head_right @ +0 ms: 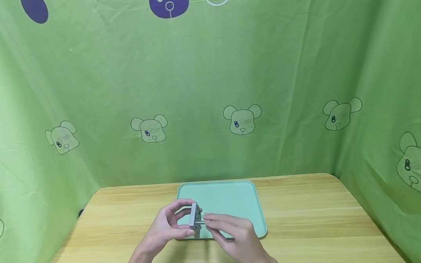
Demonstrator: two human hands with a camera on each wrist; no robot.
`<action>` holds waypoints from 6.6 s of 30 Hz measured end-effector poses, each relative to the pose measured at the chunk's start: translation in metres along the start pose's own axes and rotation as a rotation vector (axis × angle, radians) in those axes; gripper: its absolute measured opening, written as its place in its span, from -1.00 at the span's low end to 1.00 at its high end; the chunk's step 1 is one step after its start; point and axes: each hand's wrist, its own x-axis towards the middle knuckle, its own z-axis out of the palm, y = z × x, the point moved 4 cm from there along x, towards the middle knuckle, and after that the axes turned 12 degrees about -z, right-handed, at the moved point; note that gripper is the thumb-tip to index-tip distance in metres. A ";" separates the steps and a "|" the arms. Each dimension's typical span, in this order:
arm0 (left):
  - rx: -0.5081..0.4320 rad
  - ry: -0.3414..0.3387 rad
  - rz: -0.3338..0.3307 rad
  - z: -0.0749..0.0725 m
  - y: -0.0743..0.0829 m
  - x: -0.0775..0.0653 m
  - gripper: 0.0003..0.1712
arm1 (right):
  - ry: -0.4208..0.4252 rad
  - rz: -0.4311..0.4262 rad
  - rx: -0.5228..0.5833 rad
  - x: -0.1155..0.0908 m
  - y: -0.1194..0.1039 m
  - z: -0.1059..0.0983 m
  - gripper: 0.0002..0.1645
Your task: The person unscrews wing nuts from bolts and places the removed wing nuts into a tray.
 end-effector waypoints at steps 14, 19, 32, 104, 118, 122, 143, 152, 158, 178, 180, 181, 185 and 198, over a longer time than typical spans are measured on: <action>-0.005 -0.001 0.020 -0.003 0.000 -0.001 -0.27 | -0.023 -0.054 -0.005 0.006 -0.003 0.002 -0.74; -0.017 0.010 0.014 -0.003 0.001 0.000 -0.24 | -0.008 0.373 0.219 -0.009 0.006 -0.001 -0.49; 0.057 0.041 0.017 0.000 0.002 0.001 -0.25 | 0.045 1.353 0.674 -0.040 0.023 0.000 -0.49; 0.012 0.032 -0.019 -0.002 0.001 0.001 -0.22 | 0.145 1.042 0.483 -0.033 0.019 0.001 -0.70; 0.092 0.052 0.001 0.000 0.000 0.000 -0.26 | 0.040 1.463 0.799 -0.050 0.022 0.009 -0.54; 0.097 0.049 0.006 0.000 -0.001 0.001 -0.26 | 0.022 1.465 0.812 -0.050 0.021 0.009 -0.56; 0.082 0.045 -0.015 0.000 -0.001 0.001 -0.27 | -0.082 1.064 0.412 -0.028 0.014 0.002 -0.82; 0.013 0.019 -0.025 0.000 0.000 0.000 -0.28 | -0.058 0.536 0.101 -0.015 0.005 0.001 -0.66; 0.003 0.013 -0.027 -0.002 0.002 -0.002 -0.27 | 0.003 -0.021 -0.039 -0.001 -0.001 0.003 -0.88; -0.001 0.020 -0.017 -0.001 0.002 -0.002 -0.24 | -0.032 0.395 0.171 -0.015 0.005 0.005 -0.50; 0.005 0.025 -0.012 -0.001 0.002 -0.001 -0.23 | -0.005 0.662 0.267 -0.022 0.011 0.003 -0.55; 0.009 0.028 -0.008 -0.001 0.002 -0.001 -0.23 | 0.012 0.790 0.319 -0.026 0.014 0.003 -0.60; 0.032 0.028 0.013 0.000 0.001 0.001 -0.23 | 0.069 1.179 0.504 -0.038 0.022 0.000 -0.63; 0.098 0.039 0.039 0.001 -0.001 0.003 -0.25 | -0.019 1.441 0.683 -0.048 0.025 0.001 -0.53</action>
